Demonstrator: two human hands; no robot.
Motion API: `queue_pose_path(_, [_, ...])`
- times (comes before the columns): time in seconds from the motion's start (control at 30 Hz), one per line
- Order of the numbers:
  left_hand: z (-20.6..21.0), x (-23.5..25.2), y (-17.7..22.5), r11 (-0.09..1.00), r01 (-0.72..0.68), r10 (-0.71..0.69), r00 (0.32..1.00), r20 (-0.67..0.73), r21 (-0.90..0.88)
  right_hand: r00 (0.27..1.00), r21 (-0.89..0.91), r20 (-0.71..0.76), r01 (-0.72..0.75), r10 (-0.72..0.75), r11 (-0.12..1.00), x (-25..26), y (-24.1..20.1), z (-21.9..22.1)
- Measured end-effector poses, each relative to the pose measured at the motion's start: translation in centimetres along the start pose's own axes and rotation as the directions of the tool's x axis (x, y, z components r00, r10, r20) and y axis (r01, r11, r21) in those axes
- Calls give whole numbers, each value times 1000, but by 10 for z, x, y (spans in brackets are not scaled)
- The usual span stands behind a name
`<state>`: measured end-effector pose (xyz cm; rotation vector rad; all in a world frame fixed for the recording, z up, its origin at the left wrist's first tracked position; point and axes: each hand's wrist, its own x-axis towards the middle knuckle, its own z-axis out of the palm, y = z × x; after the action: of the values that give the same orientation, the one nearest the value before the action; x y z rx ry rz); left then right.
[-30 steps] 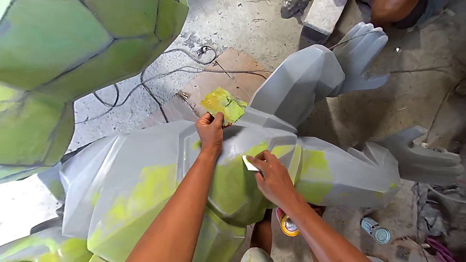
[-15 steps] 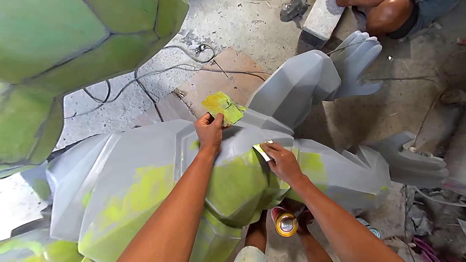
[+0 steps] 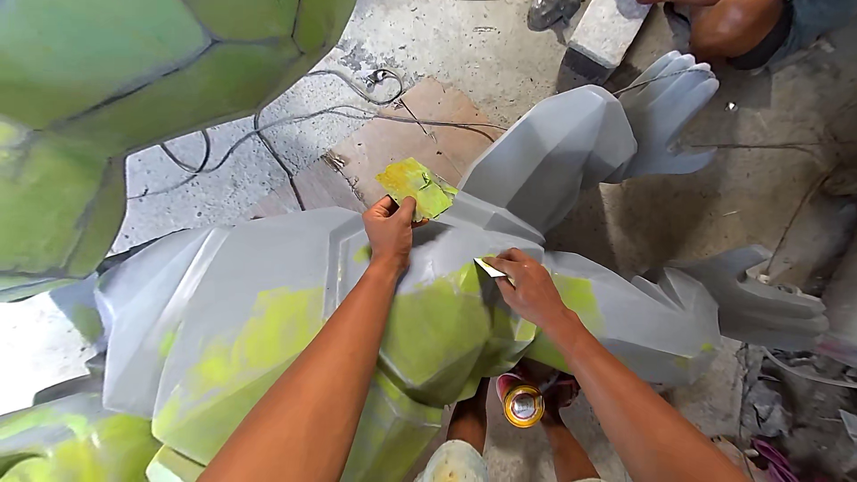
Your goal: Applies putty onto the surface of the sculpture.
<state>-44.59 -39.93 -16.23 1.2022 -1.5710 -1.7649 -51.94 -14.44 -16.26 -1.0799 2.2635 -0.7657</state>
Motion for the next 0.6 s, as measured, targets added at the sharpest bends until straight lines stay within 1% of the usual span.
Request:
queue_pose_path(0.13, [1, 0, 1, 1000, 17, -17, 1000, -5, 14, 999, -1, 26, -29, 29, 1000, -39, -33, 4])
queue_pose_path(0.2, [1, 0, 1, 1000, 16, -16, 1000, -4, 15, 998, -26, 58, -7, 9, 1000, -55, -40, 10])
queue_pose_path(0.27, [1, 0, 1, 1000, 12, -11, 1000, -13, 20, 996, -29, 77, 40, -37, 999, -60, -38, 11])
queue_pose_path(0.33, [1, 0, 1, 1000, 12, -12, 1000, -16, 20, 996, 30, 56, 72, -74, 997, -51, -30, 4])
queue_pose_path(0.4, [1, 0, 1, 1000, 10, -10, 1000, -15, 18, 996, 79, -38, 87, -84, 993, -31, -15, -3])
queue_pose_path(0.47, [1, 1, 1, 1000, 13, -13, 1000, -13, 24, 988, 77, -130, 94, -83, 993, -8, 4, -6])
queue_pose_path(0.53, [1, 0, 1, 999, 13, -12, 1000, -11, 32, 986, 56, -150, 82, -72, 995, 9, 18, -2])
queue_pose_path(0.6, [1, 0, 2, 999, 8, -8, 1000, -12, 33, 989, -6, -125, 84, -84, 996, 13, 22, 8])
